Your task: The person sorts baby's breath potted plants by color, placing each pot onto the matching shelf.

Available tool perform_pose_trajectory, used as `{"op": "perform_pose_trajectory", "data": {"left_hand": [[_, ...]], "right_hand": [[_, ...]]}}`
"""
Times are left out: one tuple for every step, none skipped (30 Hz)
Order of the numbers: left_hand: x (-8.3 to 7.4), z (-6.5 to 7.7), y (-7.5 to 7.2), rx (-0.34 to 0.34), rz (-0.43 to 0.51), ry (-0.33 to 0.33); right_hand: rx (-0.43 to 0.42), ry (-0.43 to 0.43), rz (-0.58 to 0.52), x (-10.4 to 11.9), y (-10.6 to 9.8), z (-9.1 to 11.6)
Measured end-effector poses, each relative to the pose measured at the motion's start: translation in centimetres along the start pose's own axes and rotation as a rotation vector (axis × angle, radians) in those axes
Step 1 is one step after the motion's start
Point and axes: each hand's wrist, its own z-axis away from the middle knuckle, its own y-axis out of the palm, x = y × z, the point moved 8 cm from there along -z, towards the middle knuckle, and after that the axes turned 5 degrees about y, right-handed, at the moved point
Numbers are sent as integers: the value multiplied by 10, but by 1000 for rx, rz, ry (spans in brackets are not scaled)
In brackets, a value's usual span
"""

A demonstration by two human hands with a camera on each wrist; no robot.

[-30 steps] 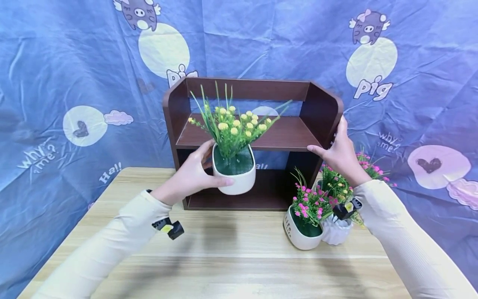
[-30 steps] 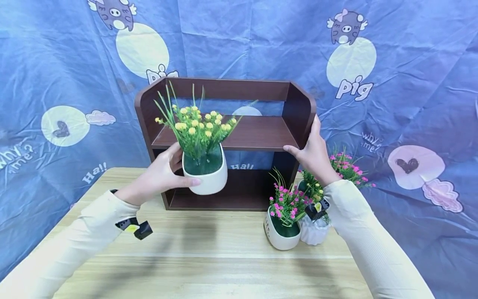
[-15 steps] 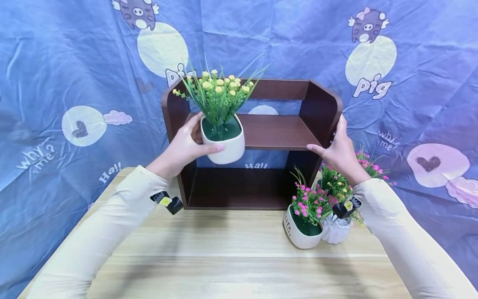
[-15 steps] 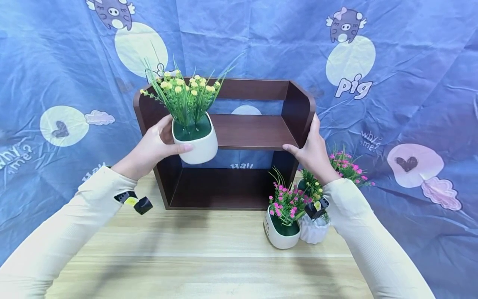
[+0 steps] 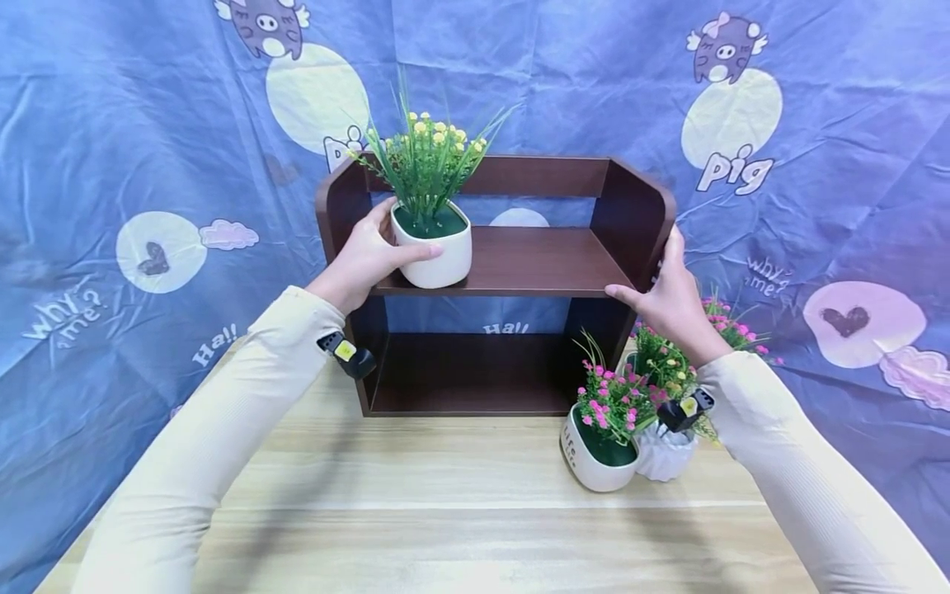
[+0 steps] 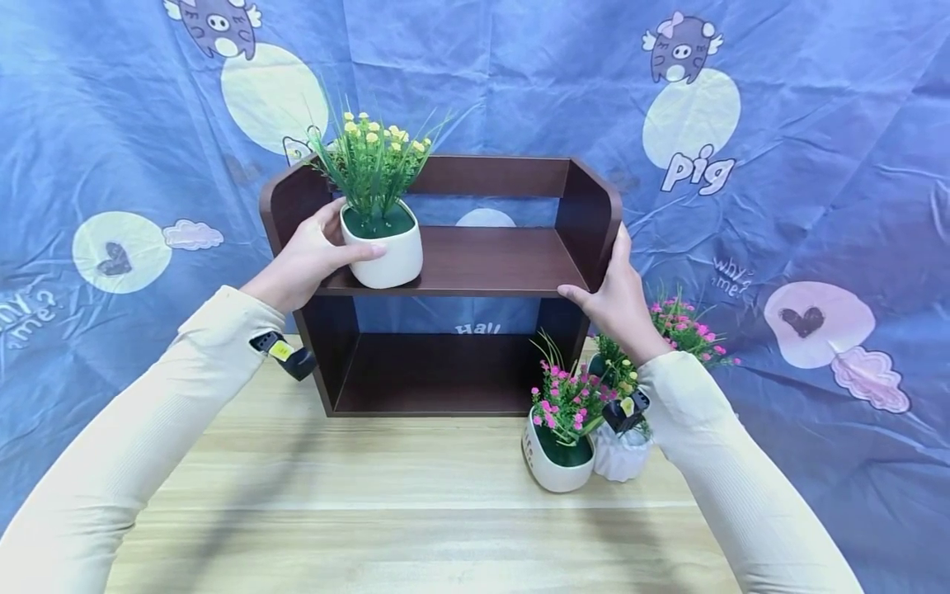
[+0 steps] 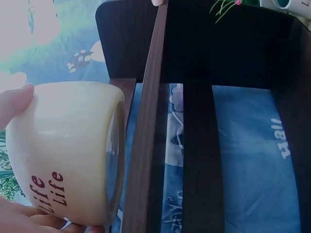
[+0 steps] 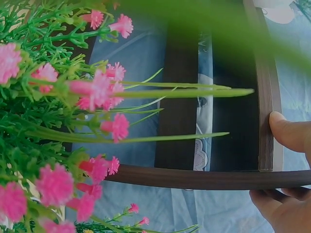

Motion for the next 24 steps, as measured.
{"op": "perform_pose_trajectory", "data": {"left_hand": [[2,-2,0,2,-6,-17],[3,-4,0,4,-14,-29],[5,-6,0,4,-27,-44],[6,-8,-1,4,-40,-55],[8,-9,-1,5,-51,-67],[9,-10,-1,6,-60,-76],[10,-11,-1,9,-65,-82],[10,-12,0,12,-66,-84],[11,-13,1,16,-66,-87],[12,-13,1,22,-66,-88],[13,-14,2,28,-66,-91],[13,-14,3,35,-66,-92],[14,-15,4,40,-64,-94],[15,-15,4,43,-65,-94],[16,-16,4,46,-69,-95],[17,-16,5,49,-63,-93],[18,-17,5,51,-51,-91],[18,-17,5,54,-41,-90],[19,-17,5,57,-32,-91],[20,-17,5,61,-22,-92],[20,-17,4,65,-15,-91],[21,-17,4,69,-8,-90],[21,-17,3,72,-9,-93],[22,-16,3,74,-11,-93]], "right_hand": [[-1,0,0,0,0,0],[-3,-2,-1,1,0,0],[-4,-3,-3,1,0,0],[-3,-3,-5,1,1,0],[-3,-3,-5,1,1,0],[-2,-2,-7,1,1,0],[-1,0,-8,1,1,0],[0,2,-10,1,1,0],[2,5,-10,0,1,0],[3,8,-9,0,1,0],[3,10,-8,0,0,0],[3,12,-8,-1,0,0],[4,14,-7,-1,0,0],[3,14,-7,-1,0,0],[3,15,-6,-1,0,0],[3,15,-6,-1,0,0],[2,15,-7,-1,0,0],[1,15,-8,-1,-1,0],[1,15,-8,-1,-1,0],[1,14,-8,-1,-1,0],[1,14,-7,0,-1,-1],[3,15,-7,0,-1,-1],[4,17,-6,0,-1,-1],[6,18,-6,0,-1,-1]]}}
